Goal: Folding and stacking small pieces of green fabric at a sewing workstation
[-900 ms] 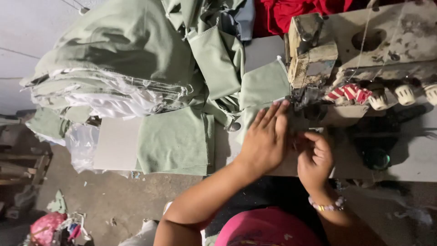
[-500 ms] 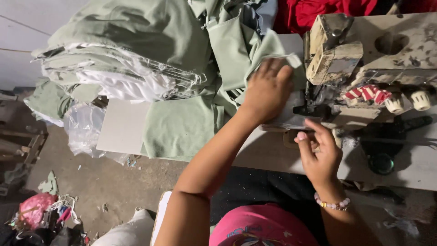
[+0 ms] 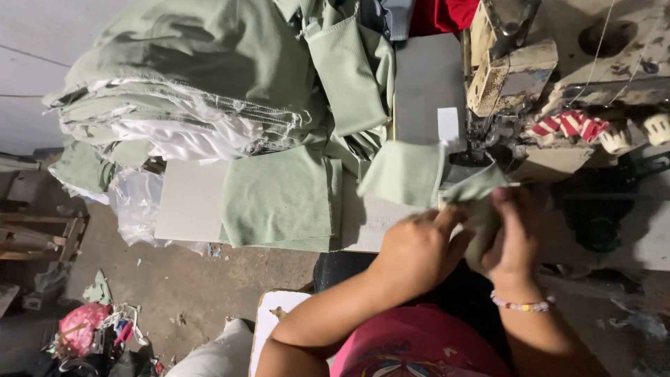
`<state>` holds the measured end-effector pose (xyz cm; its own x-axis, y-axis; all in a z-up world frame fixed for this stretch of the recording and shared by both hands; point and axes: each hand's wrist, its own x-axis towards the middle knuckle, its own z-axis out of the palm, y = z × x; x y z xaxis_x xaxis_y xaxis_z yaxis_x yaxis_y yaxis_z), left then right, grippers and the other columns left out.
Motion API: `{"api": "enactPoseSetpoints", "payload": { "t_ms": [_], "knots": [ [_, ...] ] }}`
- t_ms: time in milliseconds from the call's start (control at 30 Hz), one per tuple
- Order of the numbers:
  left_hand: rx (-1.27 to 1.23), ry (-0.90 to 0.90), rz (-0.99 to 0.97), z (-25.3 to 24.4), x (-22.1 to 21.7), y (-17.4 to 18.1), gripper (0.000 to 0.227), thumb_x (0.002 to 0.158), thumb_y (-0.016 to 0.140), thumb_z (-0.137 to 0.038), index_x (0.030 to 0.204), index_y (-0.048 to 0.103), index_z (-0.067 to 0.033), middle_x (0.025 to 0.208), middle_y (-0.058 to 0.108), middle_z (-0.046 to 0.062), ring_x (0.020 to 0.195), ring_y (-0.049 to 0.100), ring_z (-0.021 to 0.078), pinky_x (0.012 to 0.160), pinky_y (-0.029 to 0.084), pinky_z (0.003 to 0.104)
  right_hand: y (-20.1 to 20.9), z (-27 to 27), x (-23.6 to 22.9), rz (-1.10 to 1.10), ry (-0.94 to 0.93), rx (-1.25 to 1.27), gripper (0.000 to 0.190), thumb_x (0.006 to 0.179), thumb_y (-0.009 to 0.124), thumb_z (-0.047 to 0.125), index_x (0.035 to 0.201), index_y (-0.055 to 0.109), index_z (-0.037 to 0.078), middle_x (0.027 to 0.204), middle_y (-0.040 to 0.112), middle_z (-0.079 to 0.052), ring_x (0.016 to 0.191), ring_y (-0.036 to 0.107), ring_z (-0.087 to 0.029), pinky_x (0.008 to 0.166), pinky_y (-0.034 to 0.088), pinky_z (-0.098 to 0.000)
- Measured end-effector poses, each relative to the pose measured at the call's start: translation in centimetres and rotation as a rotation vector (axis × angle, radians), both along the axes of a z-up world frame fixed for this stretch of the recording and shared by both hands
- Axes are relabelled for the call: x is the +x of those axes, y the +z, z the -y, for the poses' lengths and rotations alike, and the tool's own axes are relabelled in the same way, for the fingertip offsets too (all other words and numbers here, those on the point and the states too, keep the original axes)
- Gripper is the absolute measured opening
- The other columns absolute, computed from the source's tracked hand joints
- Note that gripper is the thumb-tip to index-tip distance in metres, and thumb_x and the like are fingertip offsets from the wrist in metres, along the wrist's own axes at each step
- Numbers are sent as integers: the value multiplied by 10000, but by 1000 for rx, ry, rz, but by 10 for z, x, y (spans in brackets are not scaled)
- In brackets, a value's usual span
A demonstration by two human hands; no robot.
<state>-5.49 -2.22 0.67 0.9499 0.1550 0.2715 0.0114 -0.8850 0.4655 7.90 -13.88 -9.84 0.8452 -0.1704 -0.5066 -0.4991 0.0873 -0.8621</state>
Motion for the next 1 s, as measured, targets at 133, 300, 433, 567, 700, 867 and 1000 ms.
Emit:
{"api": "enactPoseSetpoints", "payload": {
  "t_ms": [133, 300, 433, 567, 700, 867, 1000],
  "knots": [
    [-120, -153, 172, -14, 29, 19, 393, 921, 636, -144, 1246, 542, 56, 1062, 597, 242, 943, 580, 433, 887, 496, 495, 21, 29, -21, 741, 416, -153, 260, 1156, 523, 179, 921, 530, 68, 915, 509, -93, 890, 523, -226, 841, 438, -356],
    [-488, -141, -115, -34, 54, 22, 361, 925, 611, -457, 1101, 689, -152, 884, 768, 102, 737, 705, 191, 656, 522, 358, 76, 49, -28, 732, 717, -154, 203, 975, 671, 343, 908, 649, 153, 682, 336, 100, 611, 263, -45, 536, 183, -254],
    [-631, 39, -63, -83, 35, 39, 325, 960, 526, -104, 1279, 587, -101, 1143, 790, 16, 966, 747, 136, 749, 602, 288, 63, 63, 0, 591, 1037, -137, 321, 858, 791, 227, 656, 560, 134, 573, 469, 64, 542, 391, -55, 462, 286, -247],
    [-43, 337, 129, -103, 28, 39, 201, 953, 640, -245, 1109, 653, -119, 958, 708, 109, 847, 651, 291, 789, 476, 424, 67, 37, -12, 641, 826, -120, 181, 902, 779, 179, 985, 685, 48, 877, 682, -12, 770, 596, -86, 652, 484, -222],
    [-134, -210, 61, -65, 24, 74, 704, 752, 860, -240, 1309, 572, 79, 1252, 599, 308, 1301, 528, 517, 1139, 355, 615, 53, 5, -30, 875, 735, -203, 293, 799, 895, 142, 1036, 760, 33, 883, 758, -159, 922, 752, -294, 741, 566, -385],
    [-575, -185, 71, -70, 33, 34, 336, 745, 884, -319, 952, 729, -104, 820, 721, 106, 810, 744, 346, 756, 584, 444, 49, 16, -35, 938, 643, -233, 391, 797, 915, 163, 1076, 700, -5, 883, 712, -157, 852, 694, -236, 742, 555, -363],
    [-630, -18, 121, -78, 20, 28, 240, 756, 895, -325, 837, 762, -143, 745, 715, 43, 727, 718, 248, 729, 565, 349, 81, 3, -45, 795, 592, 49, 506, 752, 908, 52, 1149, 648, -121, 949, 707, -229, 938, 651, -208, 823, 567, -413]
  ]
}}
